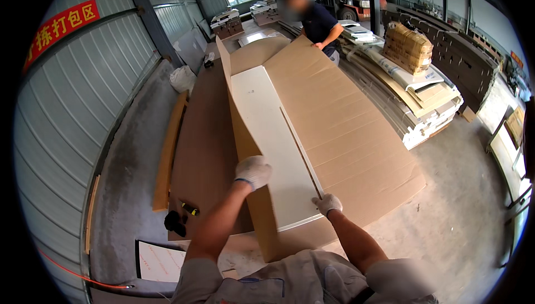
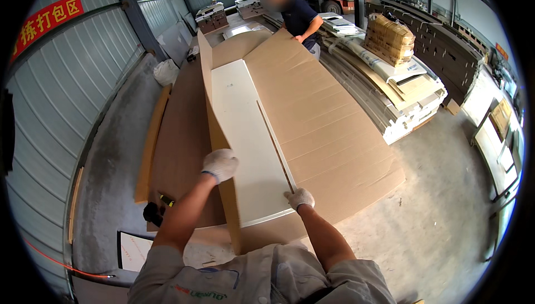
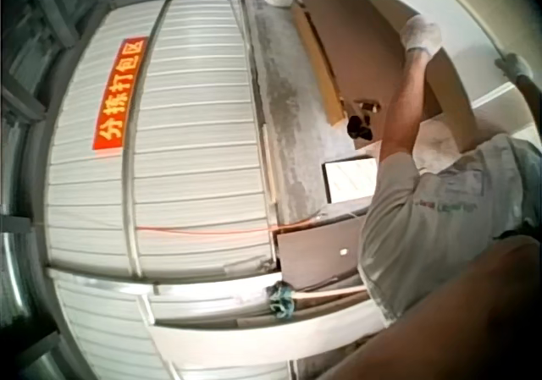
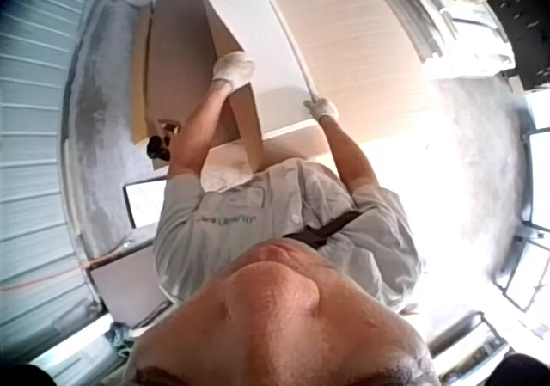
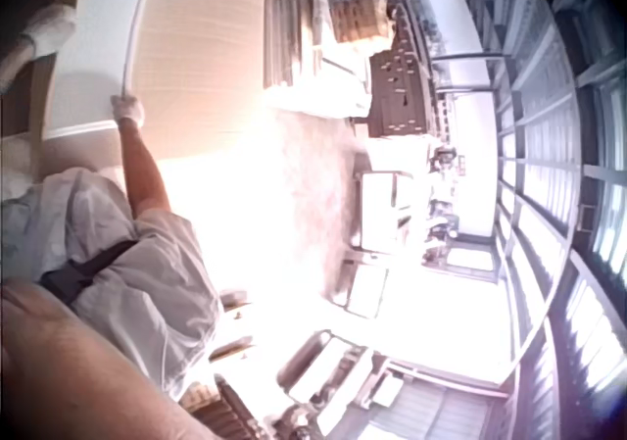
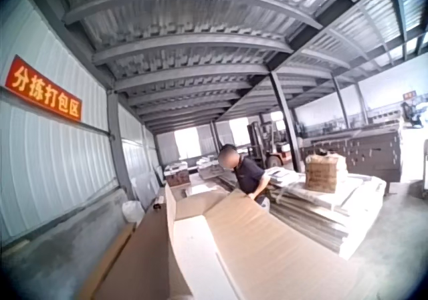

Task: The person wraps a long white furniture panel in large cardboard sheets, folding the edges over and securing them with tape from a hand-held dispenser while a second person assists by cutting the cardboard with a utility knife and applying additional tape.

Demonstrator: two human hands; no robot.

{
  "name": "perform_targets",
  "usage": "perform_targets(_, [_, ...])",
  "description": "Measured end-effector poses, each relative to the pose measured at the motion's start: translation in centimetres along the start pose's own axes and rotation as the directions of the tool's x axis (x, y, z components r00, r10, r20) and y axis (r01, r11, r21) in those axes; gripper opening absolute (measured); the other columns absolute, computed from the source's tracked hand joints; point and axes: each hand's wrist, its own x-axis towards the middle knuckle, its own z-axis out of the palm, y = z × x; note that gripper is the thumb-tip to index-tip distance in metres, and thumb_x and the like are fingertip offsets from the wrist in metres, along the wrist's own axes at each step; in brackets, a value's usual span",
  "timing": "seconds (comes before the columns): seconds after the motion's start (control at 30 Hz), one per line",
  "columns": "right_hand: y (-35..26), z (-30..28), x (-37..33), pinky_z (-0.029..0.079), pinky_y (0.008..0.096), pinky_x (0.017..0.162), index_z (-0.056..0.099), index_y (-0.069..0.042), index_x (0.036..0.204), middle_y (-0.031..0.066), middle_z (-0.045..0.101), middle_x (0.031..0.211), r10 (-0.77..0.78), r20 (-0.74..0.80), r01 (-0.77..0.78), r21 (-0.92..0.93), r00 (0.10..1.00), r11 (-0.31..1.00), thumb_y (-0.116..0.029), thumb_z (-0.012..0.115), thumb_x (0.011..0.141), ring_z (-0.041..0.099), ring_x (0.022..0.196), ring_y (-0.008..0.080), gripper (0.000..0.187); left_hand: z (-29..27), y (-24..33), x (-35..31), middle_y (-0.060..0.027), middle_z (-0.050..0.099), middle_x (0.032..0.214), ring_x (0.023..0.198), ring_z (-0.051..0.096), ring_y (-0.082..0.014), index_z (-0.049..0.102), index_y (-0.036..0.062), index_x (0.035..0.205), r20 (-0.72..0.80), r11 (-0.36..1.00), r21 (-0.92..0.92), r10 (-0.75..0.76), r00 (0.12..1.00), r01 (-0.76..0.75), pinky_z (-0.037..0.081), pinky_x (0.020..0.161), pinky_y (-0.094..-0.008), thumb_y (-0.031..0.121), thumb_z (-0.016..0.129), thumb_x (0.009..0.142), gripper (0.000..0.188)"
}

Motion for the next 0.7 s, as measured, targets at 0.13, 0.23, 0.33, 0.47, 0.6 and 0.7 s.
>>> perform_targets(0.13, [-0.3,-0.2,-0.3,0.059,0.0516,0.095,0.083,-0.004,0.109,0.0245,0.08,0.109,-0.009,-0.056,0.005,-0.075,0.998,0.997,-0.066,0.071,0.093,0.077,0.109,0.0417,0.065,5.5,4.7,3.2,-0.0292,0.077,0.1,0.093,0.077,-0.0478,0.082,0.0029,0.096,0.017,0.998,0.067,0.013,1.0,-0.014,0.062,0.083,-0.0556,0.025,0.06,0.088,0.032])
perform_targets(0.23, [-0.3,-0.5,-0.2,0.058,0.0525,0.098,0.081,-0.002,0.114,0.0281,0.078,0.117,0.007,0.012,-0.007,-0.062,1.0,0.998,-0.067,0.071,0.093,0.075,0.114,0.0431,0.069,9.2,6.0,4.8,-0.0241,0.08,0.105,0.099,0.079,-0.0436,0.084,0.0065,0.1,0.082,0.99,0.139,0.015,0.996,-0.026,0.064,0.082,-0.0539,0.025,0.066,0.09,0.028])
perform_targets(0.33, [-0.4,-0.1,-0.1,0.058,0.0519,0.097,0.082,-0.004,0.111,0.0265,0.079,0.113,0.008,-0.007,-0.009,-0.068,1.0,0.998,-0.066,0.071,0.092,0.076,0.112,0.0421,0.066,10.8,7.1,5.2,-0.0223,0.081,0.1,0.096,0.08,-0.0419,0.085,0.0068,0.098,0.123,0.982,0.176,0.054,0.991,-0.075,0.064,0.079,-0.0539,0.023,0.067,0.089,0.026])
perform_targets(0.47, [0.4,0.1,0.5,0.059,0.052,0.096,0.084,-0.005,0.109,0.0258,0.08,0.111,-0.017,-0.054,0.011,-0.105,0.998,0.994,-0.066,0.071,0.093,0.077,0.11,0.0415,0.064,11.7,8.9,5.1,-0.0222,0.081,0.101,0.097,0.08,-0.0409,0.085,0.0068,0.101,0.094,0.995,0.1,-0.002,0.996,-0.008,0.064,0.08,-0.0538,0.022,0.068,0.09,0.026])
perform_targets(0.6, [1.0,0.4,1.8,0.059,0.0526,0.097,0.083,-0.003,0.111,0.0271,0.079,0.111,-0.026,-0.046,0.018,-0.157,0.999,0.987,-0.066,0.069,0.093,0.076,0.111,0.0431,0.067,13.3,9.9,5.8,-0.0219,0.082,0.105,0.101,0.08,-0.0412,0.085,0.0081,0.103,0.121,0.998,0.052,-0.042,0.992,0.036,0.064,0.084,-0.0526,0.022,0.067,0.09,0.027])
perform_targets(0.7, [1.0,0.7,2.8,0.059,0.0538,0.095,0.081,0.0,0.11,0.0305,0.076,0.111,-0.061,-0.024,0.057,-0.154,0.998,0.986,-0.063,0.067,0.095,0.073,0.114,0.0473,0.066,16.8,9.4,6.7,-0.021,0.082,0.106,0.101,0.08,-0.0404,0.085,0.0085,0.104,0.102,0.995,0.062,-0.079,0.992,0.073,0.063,0.087,-0.0522,0.024,0.066,0.092,0.028])
